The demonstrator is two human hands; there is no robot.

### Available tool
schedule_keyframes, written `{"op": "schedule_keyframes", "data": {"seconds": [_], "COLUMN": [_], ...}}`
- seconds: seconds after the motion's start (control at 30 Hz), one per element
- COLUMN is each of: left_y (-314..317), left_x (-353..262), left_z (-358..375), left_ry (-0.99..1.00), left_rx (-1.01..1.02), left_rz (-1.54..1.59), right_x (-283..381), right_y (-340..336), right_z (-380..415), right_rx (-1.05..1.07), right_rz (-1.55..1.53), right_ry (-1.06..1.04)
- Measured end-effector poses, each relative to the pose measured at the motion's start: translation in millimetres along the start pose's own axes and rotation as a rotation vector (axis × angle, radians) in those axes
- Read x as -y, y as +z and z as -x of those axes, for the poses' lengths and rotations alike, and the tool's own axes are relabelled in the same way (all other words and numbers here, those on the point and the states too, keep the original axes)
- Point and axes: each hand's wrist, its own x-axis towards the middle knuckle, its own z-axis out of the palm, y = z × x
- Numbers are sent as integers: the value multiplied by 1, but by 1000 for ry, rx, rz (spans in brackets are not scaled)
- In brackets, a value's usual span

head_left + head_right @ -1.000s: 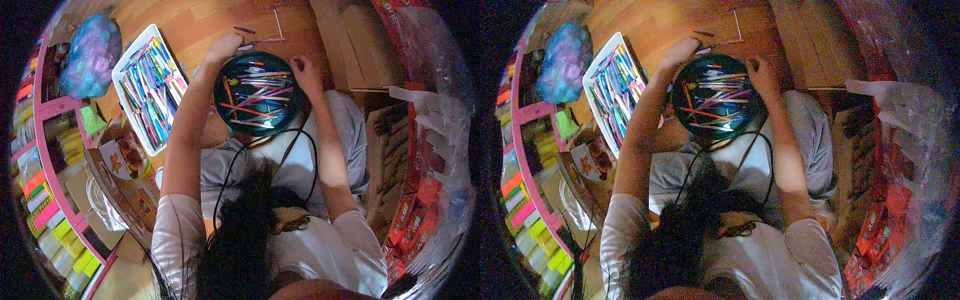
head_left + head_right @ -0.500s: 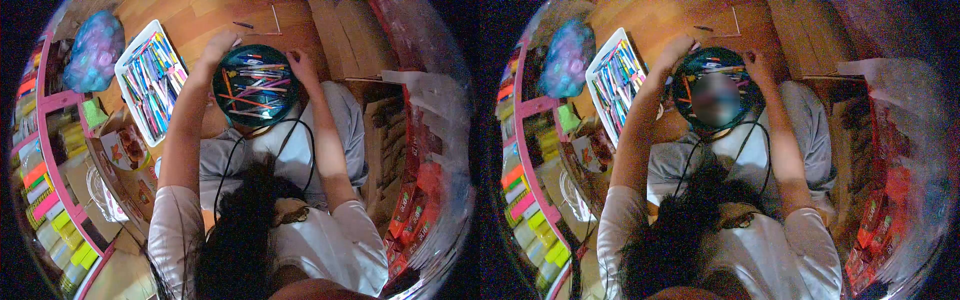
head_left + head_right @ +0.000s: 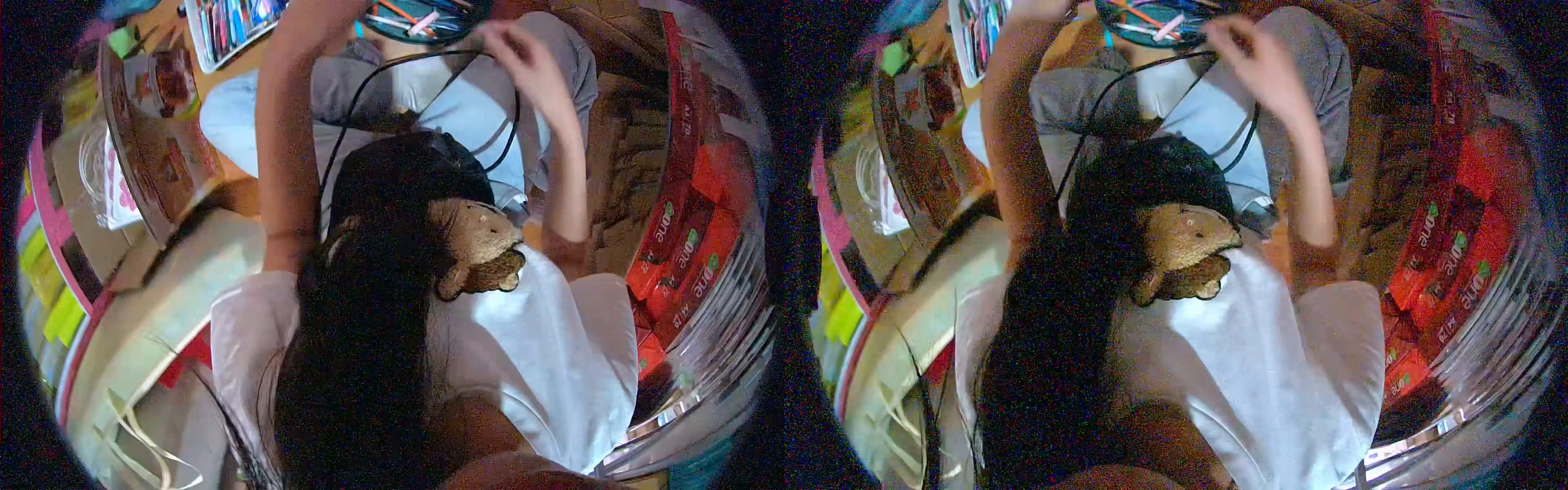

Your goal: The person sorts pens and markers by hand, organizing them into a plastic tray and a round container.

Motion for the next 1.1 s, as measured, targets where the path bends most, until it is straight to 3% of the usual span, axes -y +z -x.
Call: {"op": "schedule_keyframes", "data": {"seconds": [0.07,0.17,0.23,0.27,0.37,0.47,0.5,0.67,0.77,0.87,0.93,1.1], "left_y": [-2,28,35,41,50,55,56,51,45,47,46,55], "left_x": [-18,-53,-43,-35,26,17,22,52,35,46,48,62], "left_z": [59,114,133,143,156,171,176,184,189,196,205,224], "left_ry": [131,121,139,148,-166,-593,-550,-416,-437,-510,-385,-276], "left_rx": [-61,208,310,359,194,430,424,368,374,359,345,175], "left_rz": [-206,168,113,82,-217,-164,-132,-59,-185,-117,76,-41], "right_x": [26,35,37,39,43,26,25,36,45,54,64,80], "right_y": [9,27,41,43,47,54,54,53,50,51,48,44], "right_z": [42,71,79,79,66,62,63,69,83,94,100,113], "right_rx": [158,322,321,401,628,791,819,688,572,492,491,463], "right_rz": [48,120,152,208,390,249,156,44,-35,-56,-95,-181], "right_ry": [54,-37,-161,-104,72,-10,-24,-9,-56,-112,-85,-39]}}
